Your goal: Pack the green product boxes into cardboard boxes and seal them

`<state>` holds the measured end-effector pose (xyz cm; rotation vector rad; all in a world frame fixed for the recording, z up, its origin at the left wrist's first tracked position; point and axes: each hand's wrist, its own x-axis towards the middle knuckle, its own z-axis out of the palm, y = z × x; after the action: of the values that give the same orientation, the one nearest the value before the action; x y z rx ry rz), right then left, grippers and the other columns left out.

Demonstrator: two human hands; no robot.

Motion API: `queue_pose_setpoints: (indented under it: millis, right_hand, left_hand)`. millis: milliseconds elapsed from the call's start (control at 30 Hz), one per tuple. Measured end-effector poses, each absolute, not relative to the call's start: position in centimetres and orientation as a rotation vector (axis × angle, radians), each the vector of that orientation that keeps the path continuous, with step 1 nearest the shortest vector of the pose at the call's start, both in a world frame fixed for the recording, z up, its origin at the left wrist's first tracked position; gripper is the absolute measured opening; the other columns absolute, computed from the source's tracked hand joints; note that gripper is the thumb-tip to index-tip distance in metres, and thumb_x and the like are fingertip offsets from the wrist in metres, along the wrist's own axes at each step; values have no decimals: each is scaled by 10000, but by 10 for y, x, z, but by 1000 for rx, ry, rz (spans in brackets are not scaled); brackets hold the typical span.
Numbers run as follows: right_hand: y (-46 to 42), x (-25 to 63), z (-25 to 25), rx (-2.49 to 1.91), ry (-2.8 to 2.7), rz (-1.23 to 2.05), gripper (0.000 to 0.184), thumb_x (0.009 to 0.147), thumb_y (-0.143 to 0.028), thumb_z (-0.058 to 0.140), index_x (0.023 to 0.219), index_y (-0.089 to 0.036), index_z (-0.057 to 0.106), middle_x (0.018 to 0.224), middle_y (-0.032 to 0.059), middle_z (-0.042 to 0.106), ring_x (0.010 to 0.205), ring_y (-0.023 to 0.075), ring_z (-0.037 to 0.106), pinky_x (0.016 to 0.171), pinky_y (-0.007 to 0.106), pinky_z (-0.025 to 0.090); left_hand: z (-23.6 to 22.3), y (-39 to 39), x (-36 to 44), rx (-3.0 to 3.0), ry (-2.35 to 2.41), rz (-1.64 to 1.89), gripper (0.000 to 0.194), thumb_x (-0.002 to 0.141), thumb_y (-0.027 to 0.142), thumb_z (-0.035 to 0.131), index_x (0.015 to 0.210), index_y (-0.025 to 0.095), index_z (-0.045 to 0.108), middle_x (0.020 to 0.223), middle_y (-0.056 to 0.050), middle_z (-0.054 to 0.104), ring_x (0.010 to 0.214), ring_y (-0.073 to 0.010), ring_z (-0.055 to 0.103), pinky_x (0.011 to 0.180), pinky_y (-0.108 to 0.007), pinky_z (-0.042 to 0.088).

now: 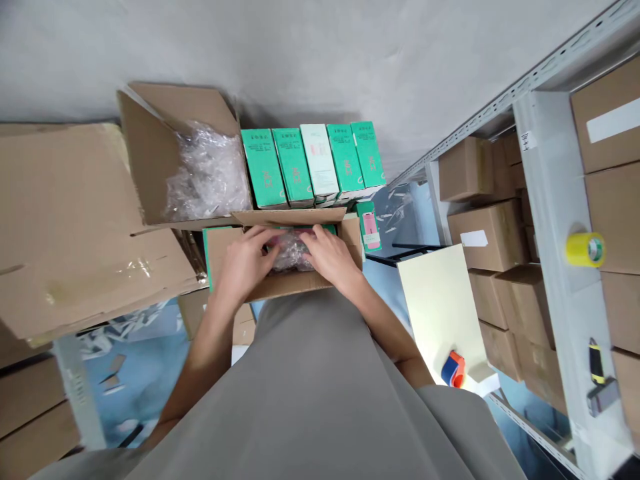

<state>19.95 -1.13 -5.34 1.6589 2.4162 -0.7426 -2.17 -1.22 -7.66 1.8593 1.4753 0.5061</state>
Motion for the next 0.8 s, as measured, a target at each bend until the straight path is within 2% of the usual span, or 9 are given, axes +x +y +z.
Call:
queue_pose_setpoints:
  millis: [100,233,333,433,500,567,667,800]
  right_hand:
    - [-1,194,-72,1700,2249,-642,430,1135,-71,486,1472,-172,734,1449,244,695,1337,357,701,1058,466,620]
    - [-3,193,-69,1688,2189,-685,543,1100,-7,423,1542,-175,689,1350,228,771,1194,332,767,1006,440,630]
    - [-22,206,-49,1847,2379,-631,468,1141,-119,478,1544,-216,694,1337,189,779,1253,342,735,1106,487,601]
    - [-42,229,-35,2287,2511,-413,379,1173,-322,563,1504,-204,706,1415,188,743,1357,362,660,1213,556,528]
    - [-50,244,-37,2561,2433,-298,364,1147,-418,641,1416,-191,734,1360,189,755,1302,367,663,1174,563,534]
    - [-53,255,-44,2678,2322,-312,276,1125,-439,676,1215,-199,778,1173,161,791,1150,347,693,1075,520,560]
    - [-53,259,-57,2720,2217,-404,283,1139,-398,641,936,-231,747,947,108,782,983,301,706,946,426,555]
    - [-55,253,-63,2799,2155,-408,317,1158,-372,601,894,-235,710,908,81,777,896,260,713,852,358,515]
  left_hand:
    - [-87,-11,-28,1958,1305,394,384,1011,251,710,1375,247,832,1423,-135,765,1237,-372,739,1067,-477,596]
    - [-105,-10,-26,2077,1399,246,266,966,185,718,1171,214,885,1297,-186,765,1238,-422,694,1096,-563,588]
    - [-104,-10,-25,2093,1440,214,257,953,182,735,1163,192,882,1274,-210,731,1264,-446,669,1113,-592,581]
    - [-86,-18,-35,2063,1374,358,388,985,259,767,1366,209,819,1404,-196,700,1345,-442,639,1170,-594,554]
    - [-73,-27,-49,2013,1407,540,469,1031,355,766,1489,255,749,1500,-172,676,1397,-428,622,1221,-590,519]
    - [-66,-36,-67,1943,1582,711,477,1067,447,739,1513,279,718,1538,-173,667,1428,-433,608,1250,-603,485]
    - [-71,-46,-95,1771,1908,712,470,1051,566,721,1387,238,746,1374,-201,744,1352,-449,661,1204,-613,514]
    - [-91,-46,-120,1465,2086,387,435,993,613,657,1123,209,753,1015,-132,810,1018,-376,787,997,-546,637]
